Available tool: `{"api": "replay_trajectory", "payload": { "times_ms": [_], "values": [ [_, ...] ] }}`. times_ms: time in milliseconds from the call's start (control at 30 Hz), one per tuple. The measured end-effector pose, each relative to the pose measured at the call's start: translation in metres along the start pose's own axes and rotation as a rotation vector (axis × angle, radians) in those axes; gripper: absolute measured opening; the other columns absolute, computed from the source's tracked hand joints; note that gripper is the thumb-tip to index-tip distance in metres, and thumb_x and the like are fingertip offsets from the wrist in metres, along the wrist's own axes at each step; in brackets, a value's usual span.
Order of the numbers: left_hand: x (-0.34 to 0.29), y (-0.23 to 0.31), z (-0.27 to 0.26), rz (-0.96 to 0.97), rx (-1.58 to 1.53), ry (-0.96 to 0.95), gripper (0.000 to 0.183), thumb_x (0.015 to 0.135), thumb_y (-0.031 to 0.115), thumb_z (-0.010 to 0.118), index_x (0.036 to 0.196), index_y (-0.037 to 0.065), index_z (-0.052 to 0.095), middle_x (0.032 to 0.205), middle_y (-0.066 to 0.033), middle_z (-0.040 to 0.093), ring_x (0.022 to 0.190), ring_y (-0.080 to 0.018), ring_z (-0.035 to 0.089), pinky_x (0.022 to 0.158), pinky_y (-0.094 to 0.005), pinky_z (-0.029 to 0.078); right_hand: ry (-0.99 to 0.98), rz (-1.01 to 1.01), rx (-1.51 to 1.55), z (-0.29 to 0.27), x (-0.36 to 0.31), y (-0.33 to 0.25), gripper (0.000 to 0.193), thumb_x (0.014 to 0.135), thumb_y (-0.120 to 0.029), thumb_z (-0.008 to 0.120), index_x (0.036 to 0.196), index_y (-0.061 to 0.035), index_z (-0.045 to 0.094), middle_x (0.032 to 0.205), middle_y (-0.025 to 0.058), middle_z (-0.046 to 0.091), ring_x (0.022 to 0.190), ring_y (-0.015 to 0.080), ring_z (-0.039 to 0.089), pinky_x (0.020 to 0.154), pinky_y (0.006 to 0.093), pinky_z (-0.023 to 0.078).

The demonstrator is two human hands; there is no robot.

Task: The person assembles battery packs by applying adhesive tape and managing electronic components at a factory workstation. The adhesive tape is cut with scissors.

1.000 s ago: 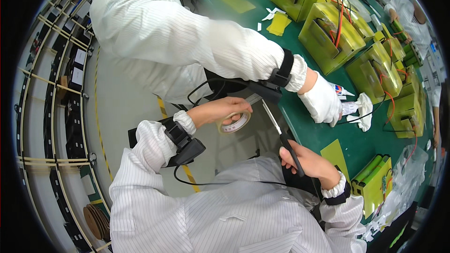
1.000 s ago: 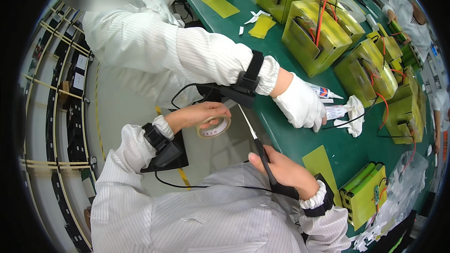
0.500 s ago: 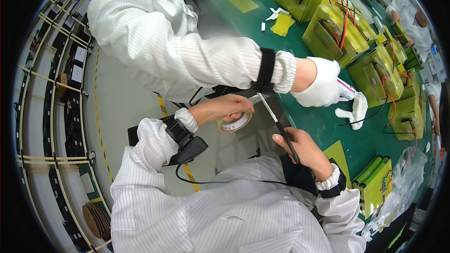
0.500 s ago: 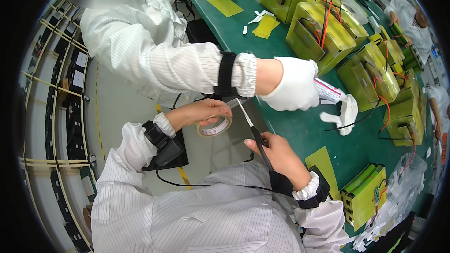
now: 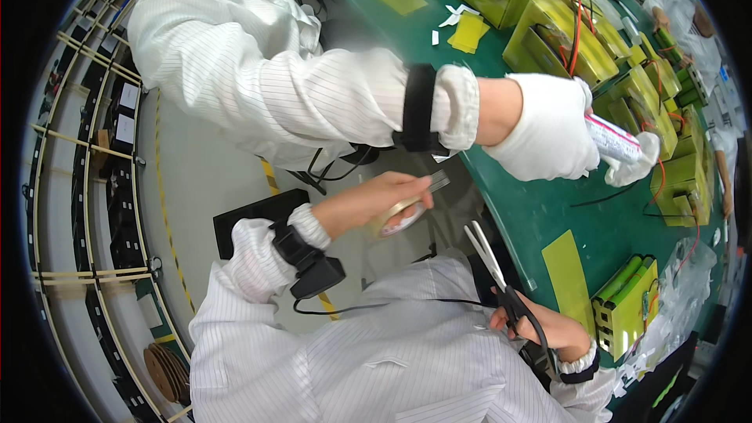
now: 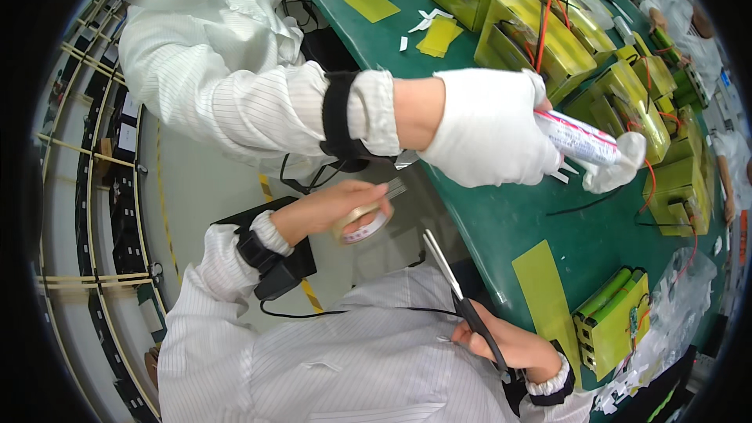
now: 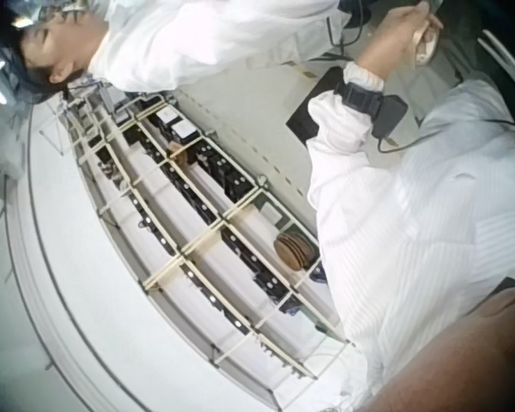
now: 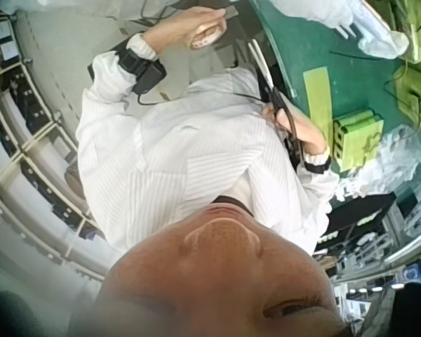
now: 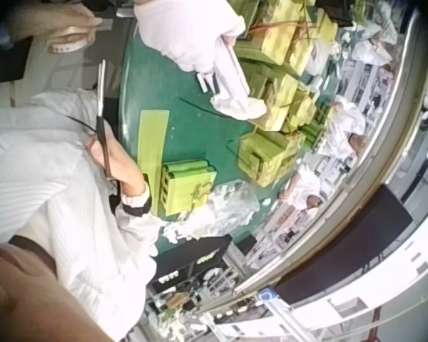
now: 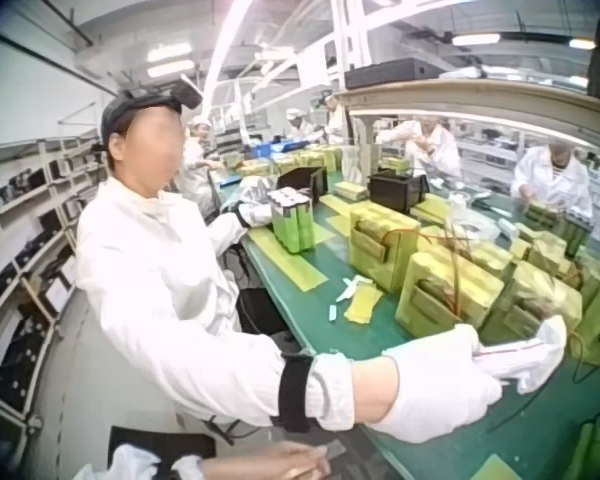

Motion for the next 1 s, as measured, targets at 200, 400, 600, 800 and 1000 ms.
{"api": "replay_trajectory", "payload": {
  "times_ms": [200,400,600,800,1000],
  "values": [
    [0.006,0.035,0.022,0.096,-0.131,0.051,0.043,0.092,0.042,0.044,0.079,0.004,0.058,0.055,0.0011,0.047,0.041,-0.0059,0.040,0.042,-0.0204,0.034,0.038,-0.091,0.082,0.013,-0.010,0.007,0.092,0.078,-0.066,0.047,0.132,0.0042,0.023,0.103,0.0128,0.052,0.095,0.0199,0.049,0.085,0.0318,0.039],
    [0.020,0.023,0.020,0.025,-0.078,0.127,0.048,0.089,0.048,0.046,0.078,0.002,0.058,0.054,0.0002,0.048,0.042,-0.0067,0.042,0.041,-0.0212,0.035,0.026,-0.116,0.141,0.015,-0.012,0.011,0.087,0.079,-0.062,0.051,0.131,0.0036,0.024,0.103,0.0127,0.052,0.094,0.0195,0.049,0.084,0.0319,0.039],
    [0.020,0.029,0.019,-0.040,0.048,0.243,0.062,0.083,0.059,0.047,0.072,-0.001,0.056,0.057,-0.0047,0.049,0.047,-0.0107,0.046,0.044,-0.0251,0.038,0.024,-0.116,0.155,0.014,-0.010,0.015,0.081,0.081,-0.052,0.054,0.131,0.0037,0.024,0.103,0.0119,0.053,0.093,0.0189,0.050,0.083,0.0307,0.040],
    [0.011,0.034,0.012,-0.087,0.274,0.232,0.070,0.080,0.066,0.042,0.073,-0.002,0.057,0.056,-0.0051,0.049,0.045,-0.0112,0.046,0.048,-0.0256,0.041,0.079,-0.052,0.244,0.014,-0.008,0.012,0.073,0.079,-0.037,0.053,0.132,0.0034,0.023,0.102,0.0119,0.053,0.088,0.0151,0.049,0.075,0.0257,0.042],
    [-0.005,0.005,0.002,-0.262,0.447,0.148,0.074,0.079,0.070,0.039,0.089,-0.001,0.057,0.054,-0.0003,0.045,0.044,-0.0069,0.042,0.046,-0.0223,0.036,0.117,-0.119,0.170,0.006,0.005,-0.005,0.079,0.081,-0.057,0.052,0.127,0.0041,0.030,0.094,0.0117,0.055,0.072,0.0122,0.050,0.064,0.0229,0.043]
  ]
}}
Point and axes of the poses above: each hand's wrist, its own x-axis towards the middle knuckle, its own z-axis out of the palm, y = z × x, the point moved 7 cm from there along x, towards the middle knuckle
